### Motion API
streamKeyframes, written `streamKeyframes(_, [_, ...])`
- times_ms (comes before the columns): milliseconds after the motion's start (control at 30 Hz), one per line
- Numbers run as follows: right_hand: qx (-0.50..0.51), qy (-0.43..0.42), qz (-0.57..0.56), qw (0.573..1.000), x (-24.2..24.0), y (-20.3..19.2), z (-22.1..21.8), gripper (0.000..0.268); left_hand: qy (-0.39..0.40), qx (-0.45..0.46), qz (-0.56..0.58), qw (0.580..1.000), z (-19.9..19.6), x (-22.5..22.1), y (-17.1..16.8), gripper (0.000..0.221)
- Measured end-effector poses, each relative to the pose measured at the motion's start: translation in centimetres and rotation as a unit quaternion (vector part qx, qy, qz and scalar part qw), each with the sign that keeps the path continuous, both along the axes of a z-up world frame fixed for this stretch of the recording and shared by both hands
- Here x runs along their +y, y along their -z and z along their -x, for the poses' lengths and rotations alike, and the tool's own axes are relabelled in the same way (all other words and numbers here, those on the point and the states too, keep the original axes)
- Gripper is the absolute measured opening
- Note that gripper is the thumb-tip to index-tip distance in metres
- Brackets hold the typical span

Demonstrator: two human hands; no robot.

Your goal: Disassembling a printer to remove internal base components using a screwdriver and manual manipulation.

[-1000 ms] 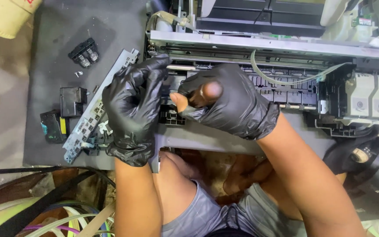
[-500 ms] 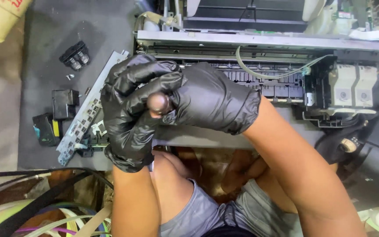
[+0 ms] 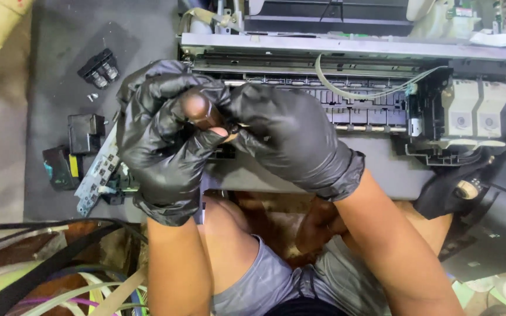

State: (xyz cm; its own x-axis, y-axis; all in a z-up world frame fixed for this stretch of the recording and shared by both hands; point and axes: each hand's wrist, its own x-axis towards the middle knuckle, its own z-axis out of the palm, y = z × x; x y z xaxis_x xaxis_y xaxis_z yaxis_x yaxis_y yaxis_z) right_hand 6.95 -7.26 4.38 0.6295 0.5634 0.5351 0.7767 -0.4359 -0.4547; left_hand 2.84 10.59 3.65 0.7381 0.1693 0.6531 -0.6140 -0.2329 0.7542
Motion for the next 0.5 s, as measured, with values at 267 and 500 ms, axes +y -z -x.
streamKeyframes(267, [0.039,-0.057,0.096,0.993,-0.4,-1.2,-1.0,0.05,-0.059,-0.004,-0.059,0.996,-0.4,-0.3,-0.5,0.049])
streamKeyframes(500, [0.116,-0.1,0.083,0.985,-0.7,-2.6,0.0,0.054,0.023,0.013,-0.039,0.999,0.4,-0.3,0.0,0.03])
